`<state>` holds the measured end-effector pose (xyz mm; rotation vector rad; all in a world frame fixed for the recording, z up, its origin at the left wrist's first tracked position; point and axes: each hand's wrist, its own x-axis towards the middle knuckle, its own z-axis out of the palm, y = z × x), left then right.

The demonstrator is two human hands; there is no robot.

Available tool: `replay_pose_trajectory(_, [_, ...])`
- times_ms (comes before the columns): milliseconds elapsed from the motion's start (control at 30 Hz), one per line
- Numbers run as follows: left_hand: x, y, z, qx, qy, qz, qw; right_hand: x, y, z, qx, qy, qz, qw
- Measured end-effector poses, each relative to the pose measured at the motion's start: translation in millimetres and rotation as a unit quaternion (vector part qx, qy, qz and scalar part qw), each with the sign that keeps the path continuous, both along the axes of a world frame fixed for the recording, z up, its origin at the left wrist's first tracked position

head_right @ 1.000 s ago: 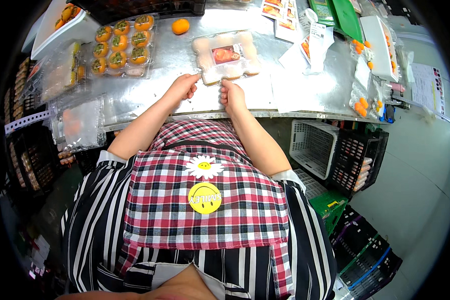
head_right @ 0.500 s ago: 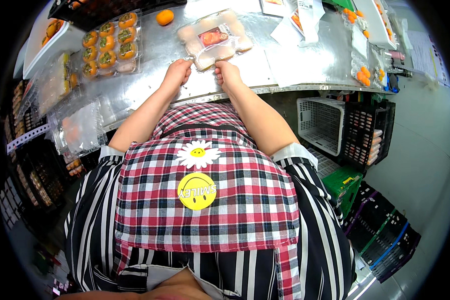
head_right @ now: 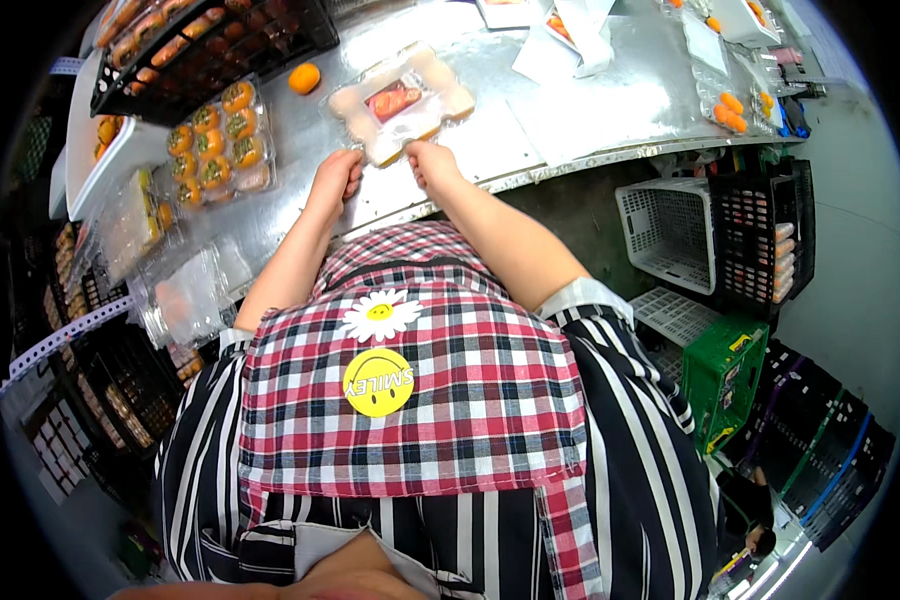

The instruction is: The person places persimmons into plastic trays, covers them with a protective sheet and a label, snaps the lids shut, and stacks the completed packages into crates.

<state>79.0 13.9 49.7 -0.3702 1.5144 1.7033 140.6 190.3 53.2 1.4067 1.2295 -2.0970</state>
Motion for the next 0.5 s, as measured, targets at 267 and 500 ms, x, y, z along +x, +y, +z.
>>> replay_pose_trajectory(267, [-30,-19,3,-0.203,0.098,-0.067,0.972,7,118,38,0.289,0.049,0.212,0.932])
replay_pose_trajectory(500, [-20,-3,6,-0.182,0.068,-0.181,0.964,-34,168,27,0.256,0.121,0.303,0.910])
